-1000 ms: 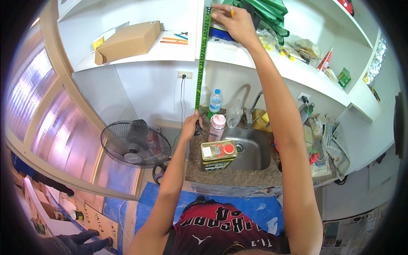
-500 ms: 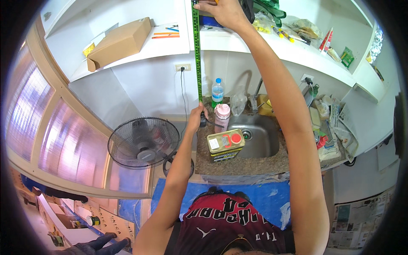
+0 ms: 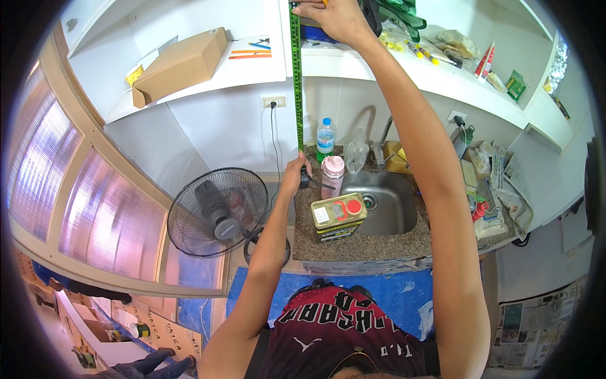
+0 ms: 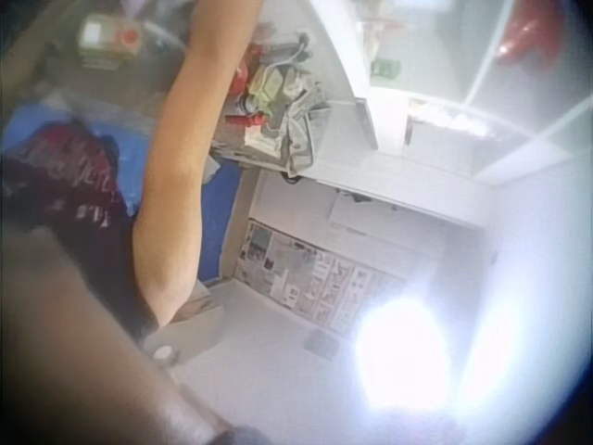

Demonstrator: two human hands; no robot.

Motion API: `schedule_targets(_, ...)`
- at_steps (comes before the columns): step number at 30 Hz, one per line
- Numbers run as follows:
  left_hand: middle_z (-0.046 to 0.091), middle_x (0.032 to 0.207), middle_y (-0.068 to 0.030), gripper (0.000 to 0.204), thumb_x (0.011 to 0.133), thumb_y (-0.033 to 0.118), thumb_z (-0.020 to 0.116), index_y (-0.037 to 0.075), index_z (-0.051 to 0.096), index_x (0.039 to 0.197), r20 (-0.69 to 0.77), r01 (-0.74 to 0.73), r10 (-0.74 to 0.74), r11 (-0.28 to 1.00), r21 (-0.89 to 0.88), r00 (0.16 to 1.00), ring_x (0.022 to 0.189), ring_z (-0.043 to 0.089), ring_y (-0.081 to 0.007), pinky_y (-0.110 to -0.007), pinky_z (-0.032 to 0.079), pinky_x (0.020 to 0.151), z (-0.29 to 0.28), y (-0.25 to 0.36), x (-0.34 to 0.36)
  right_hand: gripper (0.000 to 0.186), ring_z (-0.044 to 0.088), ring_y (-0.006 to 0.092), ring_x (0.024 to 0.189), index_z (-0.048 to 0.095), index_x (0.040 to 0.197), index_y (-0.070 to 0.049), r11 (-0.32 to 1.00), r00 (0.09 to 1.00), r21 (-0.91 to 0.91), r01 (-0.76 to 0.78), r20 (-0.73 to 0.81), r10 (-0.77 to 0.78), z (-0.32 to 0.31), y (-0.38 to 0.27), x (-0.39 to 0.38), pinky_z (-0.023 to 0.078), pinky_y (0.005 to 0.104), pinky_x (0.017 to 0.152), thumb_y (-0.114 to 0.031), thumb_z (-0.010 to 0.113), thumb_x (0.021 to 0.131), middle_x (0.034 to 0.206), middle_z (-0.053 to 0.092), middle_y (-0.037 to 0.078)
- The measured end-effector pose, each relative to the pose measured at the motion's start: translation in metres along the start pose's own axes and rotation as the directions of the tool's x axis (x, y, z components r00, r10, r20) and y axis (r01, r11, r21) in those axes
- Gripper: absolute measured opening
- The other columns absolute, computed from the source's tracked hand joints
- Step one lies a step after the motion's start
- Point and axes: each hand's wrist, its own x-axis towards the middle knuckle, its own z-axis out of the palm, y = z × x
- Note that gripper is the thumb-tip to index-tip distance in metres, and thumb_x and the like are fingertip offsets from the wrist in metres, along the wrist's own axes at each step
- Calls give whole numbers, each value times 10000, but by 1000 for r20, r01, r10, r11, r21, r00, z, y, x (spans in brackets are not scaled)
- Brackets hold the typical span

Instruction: The person uses a measuring tape to measure a white trim piece and a wooden panel, marking measurements with a pencil, then handles a power drill.

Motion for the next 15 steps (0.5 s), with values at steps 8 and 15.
schedule_targets(8,561,703,-83,679,1119,562,383,46,538,705,18,4,-4,999,38,1000,683,556,-201,-341,462,711,5,6,5,263,769,225,841,823,1106,-120,915,984,-375,147,-40,-174,-2,16,5,582,331,853,-266,754,898,898,803,94)
schedule_targets(15,575,699,-65,707,1099,610,396,52,565,701,-4,3,-3,998,59,1000,694,565,-186,-324,445,709,0,1,6,259,763,229,801,834,1084,-128,912,977,-370,177,-46,-208,3,21,10,590,337,851,-273,739,890,864,801,77)
